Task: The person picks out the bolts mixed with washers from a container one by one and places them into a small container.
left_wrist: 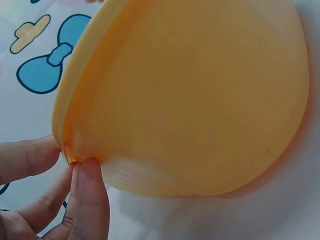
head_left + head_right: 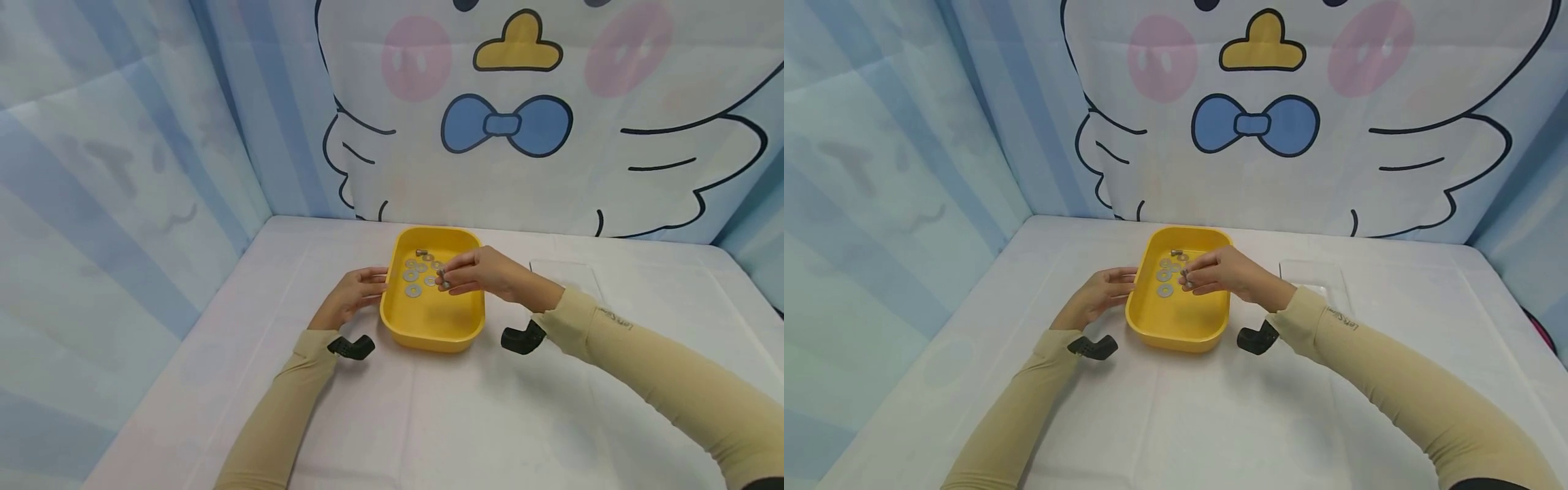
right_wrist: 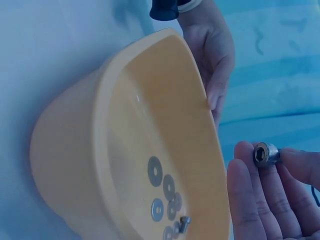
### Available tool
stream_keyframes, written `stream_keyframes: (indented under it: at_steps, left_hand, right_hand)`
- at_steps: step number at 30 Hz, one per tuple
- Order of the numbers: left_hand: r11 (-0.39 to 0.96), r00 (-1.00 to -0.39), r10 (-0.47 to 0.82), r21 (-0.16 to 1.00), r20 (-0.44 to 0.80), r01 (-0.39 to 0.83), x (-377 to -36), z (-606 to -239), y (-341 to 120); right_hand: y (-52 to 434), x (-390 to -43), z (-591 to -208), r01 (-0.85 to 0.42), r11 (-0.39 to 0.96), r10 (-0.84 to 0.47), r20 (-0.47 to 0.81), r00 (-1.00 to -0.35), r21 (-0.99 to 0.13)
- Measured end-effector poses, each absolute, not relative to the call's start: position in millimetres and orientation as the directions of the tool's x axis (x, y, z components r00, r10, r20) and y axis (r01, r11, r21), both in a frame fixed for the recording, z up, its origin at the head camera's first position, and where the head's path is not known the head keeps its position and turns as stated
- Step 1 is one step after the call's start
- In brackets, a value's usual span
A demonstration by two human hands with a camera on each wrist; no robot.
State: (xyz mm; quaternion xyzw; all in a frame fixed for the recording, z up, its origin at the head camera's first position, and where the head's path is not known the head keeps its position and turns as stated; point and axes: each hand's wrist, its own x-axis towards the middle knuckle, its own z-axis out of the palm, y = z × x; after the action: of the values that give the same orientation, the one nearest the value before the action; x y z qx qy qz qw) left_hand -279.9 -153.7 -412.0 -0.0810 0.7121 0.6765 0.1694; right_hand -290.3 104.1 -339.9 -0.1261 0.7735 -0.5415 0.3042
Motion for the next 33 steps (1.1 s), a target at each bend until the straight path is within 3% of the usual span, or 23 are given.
stream_keyframes:
  at_steps: [18,33]
  left_hand:
    - [0.088,-0.926,0.091,0.929,-0.366,-0.358,-280.6,-411.8,-151.9]
    - [0.088,-0.92,0.063,0.92,-0.387,-0.381,-282.0,-412.5,-149.8]
  right_hand:
    - [157.1,-277.9,-321.6,0.08,0.433,-0.457,-0.295,-0.839,-0.898]
    - [216.9,-277.6,-317.4,0.075,0.361,-0.398,-0.226,-0.889,-0.93]
